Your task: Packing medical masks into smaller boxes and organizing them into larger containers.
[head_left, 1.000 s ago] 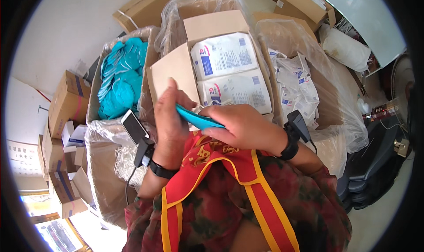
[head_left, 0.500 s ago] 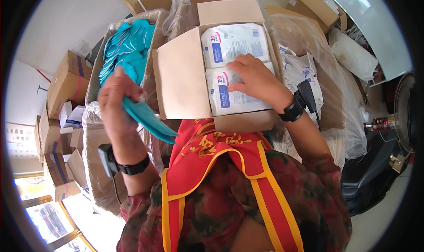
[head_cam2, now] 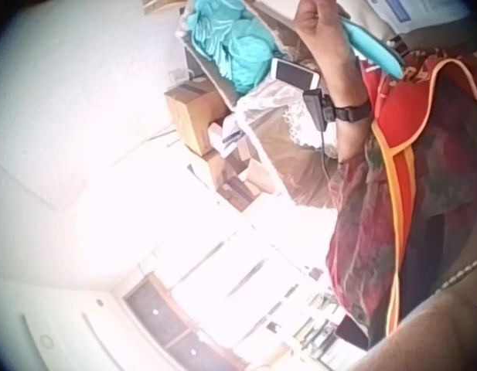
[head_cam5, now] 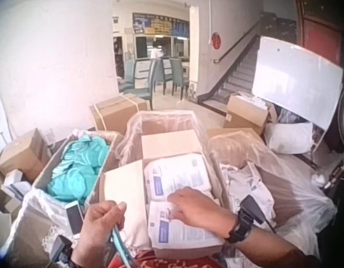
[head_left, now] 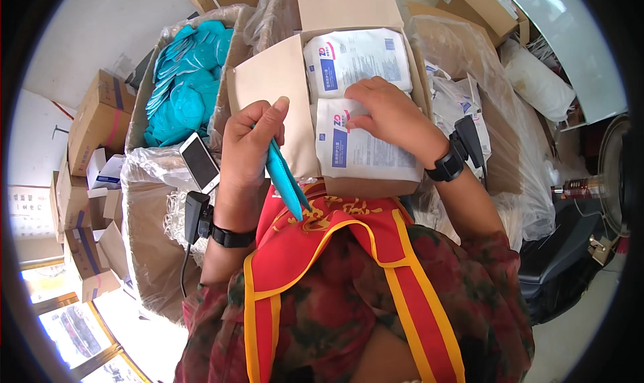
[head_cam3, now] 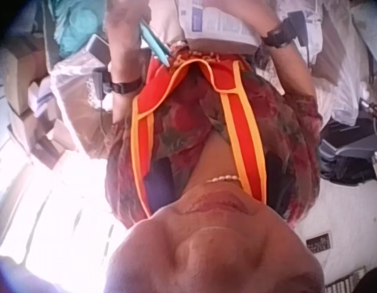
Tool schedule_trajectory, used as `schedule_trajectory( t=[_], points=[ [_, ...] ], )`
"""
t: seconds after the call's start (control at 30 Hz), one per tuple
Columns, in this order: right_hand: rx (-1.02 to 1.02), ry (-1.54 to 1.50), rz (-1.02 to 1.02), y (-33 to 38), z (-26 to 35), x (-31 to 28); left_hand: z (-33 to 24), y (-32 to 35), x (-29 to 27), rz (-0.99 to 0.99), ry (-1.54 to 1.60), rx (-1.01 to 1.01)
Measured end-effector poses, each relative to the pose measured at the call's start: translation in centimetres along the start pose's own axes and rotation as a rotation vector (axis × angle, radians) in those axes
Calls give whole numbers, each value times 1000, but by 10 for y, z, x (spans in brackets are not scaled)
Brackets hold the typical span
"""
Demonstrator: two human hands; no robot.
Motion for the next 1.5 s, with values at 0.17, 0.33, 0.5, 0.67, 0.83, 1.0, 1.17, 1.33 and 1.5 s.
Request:
schedule_trajectory(
  t=[0.17, 0.33, 0.5, 0.67, 0.83, 1.0, 1.17, 1.33, 1.5],
  points=[
    [-26, 14, -161, 9, 14, -6, 10, 0, -4, -51, -92, -24],
    [-54, -54, -229, 14, 34, -23, 21, -3, 17, 55, -157, 12],
    [-87, -64, -266, 18, 37, -30, 12, -3, 33, 119, -156, -51],
    [-95, -104, -295, 12, 43, -41, -14, 0, 43, 113, -166, 102],
    [-91, -174, -312, 7, 51, -46, -29, 11, 53, 41, -191, 224],
    [-84, -230, -256, 11, 48, -47, -41, 14, 57, 93, -295, 232],
    [-122, -261, -271, 11, 53, -51, -41, 13, 58, 121, -216, 185],
    [-224, 92, -328, 6, 66, -53, -37, 8, 63, 113, 80, 4],
    [-324, 394, -227, 9, 86, -51, -20, -9, 56, 52, 244, -188]
  ],
)
Point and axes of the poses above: each hand's wrist, its own y-axis away from the middle knuckle, its own x-axis out of the palm, z = x × y, the point moved 1 cm from there along -y, towards the middle knuckle, and after that the axes turned 9 degrees about -x, right-handed, at the moved point
